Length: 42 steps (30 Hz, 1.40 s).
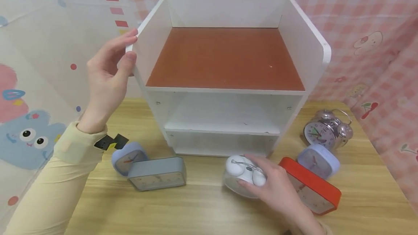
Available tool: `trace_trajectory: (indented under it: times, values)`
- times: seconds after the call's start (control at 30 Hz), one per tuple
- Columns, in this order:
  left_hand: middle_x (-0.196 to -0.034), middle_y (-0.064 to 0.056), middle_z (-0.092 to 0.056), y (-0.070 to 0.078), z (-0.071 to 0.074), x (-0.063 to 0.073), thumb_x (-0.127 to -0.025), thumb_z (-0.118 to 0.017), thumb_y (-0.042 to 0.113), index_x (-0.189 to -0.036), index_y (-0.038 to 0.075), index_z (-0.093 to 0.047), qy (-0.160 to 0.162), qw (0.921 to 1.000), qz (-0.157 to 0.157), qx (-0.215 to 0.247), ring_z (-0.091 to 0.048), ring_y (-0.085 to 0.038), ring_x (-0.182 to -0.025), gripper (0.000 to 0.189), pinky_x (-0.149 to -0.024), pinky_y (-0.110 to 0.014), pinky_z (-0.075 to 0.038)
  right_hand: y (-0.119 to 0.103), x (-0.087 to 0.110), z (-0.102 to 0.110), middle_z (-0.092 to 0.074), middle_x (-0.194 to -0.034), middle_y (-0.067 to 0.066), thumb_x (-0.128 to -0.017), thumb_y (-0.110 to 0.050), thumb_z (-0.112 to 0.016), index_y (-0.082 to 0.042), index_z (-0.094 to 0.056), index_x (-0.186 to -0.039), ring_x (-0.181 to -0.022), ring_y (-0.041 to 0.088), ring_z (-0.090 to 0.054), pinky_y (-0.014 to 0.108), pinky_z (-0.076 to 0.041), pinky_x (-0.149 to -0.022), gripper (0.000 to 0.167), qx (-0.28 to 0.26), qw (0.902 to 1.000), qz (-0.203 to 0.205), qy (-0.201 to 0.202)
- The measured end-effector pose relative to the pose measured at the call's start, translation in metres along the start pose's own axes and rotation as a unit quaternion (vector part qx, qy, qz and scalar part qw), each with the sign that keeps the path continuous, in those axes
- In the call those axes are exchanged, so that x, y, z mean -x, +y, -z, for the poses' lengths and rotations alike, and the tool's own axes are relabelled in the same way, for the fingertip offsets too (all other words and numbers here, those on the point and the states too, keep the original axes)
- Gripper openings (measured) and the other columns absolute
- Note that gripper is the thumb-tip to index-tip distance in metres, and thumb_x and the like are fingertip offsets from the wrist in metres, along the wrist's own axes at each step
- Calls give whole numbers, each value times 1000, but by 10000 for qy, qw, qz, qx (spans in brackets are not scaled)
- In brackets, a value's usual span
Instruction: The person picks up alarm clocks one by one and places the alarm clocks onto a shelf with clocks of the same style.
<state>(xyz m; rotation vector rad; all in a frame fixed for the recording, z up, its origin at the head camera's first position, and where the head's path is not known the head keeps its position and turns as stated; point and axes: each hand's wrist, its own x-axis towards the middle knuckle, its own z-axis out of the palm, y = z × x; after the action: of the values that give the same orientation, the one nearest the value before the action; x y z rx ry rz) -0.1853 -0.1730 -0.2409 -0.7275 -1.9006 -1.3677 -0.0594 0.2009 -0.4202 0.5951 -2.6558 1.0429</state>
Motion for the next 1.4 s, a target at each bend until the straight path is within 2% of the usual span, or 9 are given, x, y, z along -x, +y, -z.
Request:
trace_trajectory:
  times: [0.03,0.3,0.53,0.7,0.87,1.0,1.1,1.3,1.4]
  values:
    - [-148,-14,-66,0,0,0,-102,-63,3,-133,-5,-66,-5,10000,-10,7,-67,-21,-135,32,-74,-14,-61,-2,-2,2,-79,-113,3,-70,-19,-98,-16,-70,-133,-92,-3,-66,17,-58,-73,69,10,10000,58,28]
    - [-146,-15,-67,0,1,0,-102,-63,3,-131,-5,-67,73,10000,6,3,-68,-19,-134,30,-57,-12,-52,-20,-14,24,-79,-114,6,-65,-13,-99,-13,-70,-133,-94,-5,-66,9,-51,-71,75,46,9986,395,346]
    - [-146,-14,-68,3,2,0,-102,-62,1,-130,-4,-68,117,9999,47,-55,-68,-18,-133,29,-64,-11,-56,-35,-23,42,-79,-118,9,-59,-6,-99,-12,-69,-136,-102,-11,-64,6,-50,-75,83,-90,9950,787,611]
    - [-146,-14,-67,2,2,0,-102,-62,1,-131,-3,-68,111,9998,18,-151,-68,-17,-132,30,-68,-12,-58,-44,-32,51,-78,-119,10,-58,-10,-101,-13,-70,-136,-109,-14,-62,3,-48,-82,84,-172,9906,1120,768]
    - [-147,-13,-67,1,2,0,-102,-63,2,-132,-2,-68,90,9997,47,-211,-68,-18,-133,31,-66,-11,-57,-54,-42,60,-78,-122,-1,-59,-13,-101,-13,-71,-134,-107,-13,-63,5,-48,-80,81,-233,9885,1263,798]
    - [-147,-13,-67,1,2,1,-102,-63,2,-133,-2,-67,59,9997,27,-245,-68,-19,-134,31,-71,-11,-59,-64,-52,68,-74,-126,-14,-59,-11,-100,-12,-71,-134,-104,-12,-65,5,-49,-79,80,-370,9872,1367,733]
    - [-148,-13,-67,1,2,1,-102,-63,0,-133,-3,-67,53,9997,30,-221,-67,-19,-134,31,-74,-11,-60,-70,-61,73,-73,-126,-16,-59,-8,-100,-10,-72,-133,-103,-11,-66,4,-49,-81,79,-520,9847,1497,718]
    - [-149,-12,-66,1,1,1,-102,-64,1,-134,-1,-67,-2,9998,54,-210,-68,-20,-134,32,-62,-11,-55,-82,-75,86,-73,-123,-18,-58,-4,-99,-8,-72,-133,-100,-10,-67,5,-50,-79,79,-550,9825,1639,692]
    - [-149,-12,-66,0,0,1,-102,-64,2,-134,-1,-67,-29,9998,22,-214,-68,-21,-134,32,-65,-12,-58,-90,-83,92,-74,-122,-18,-57,0,-98,-9,-72,-133,-98,-8,-68,5,-51,-78,81,-599,9826,1639,644]
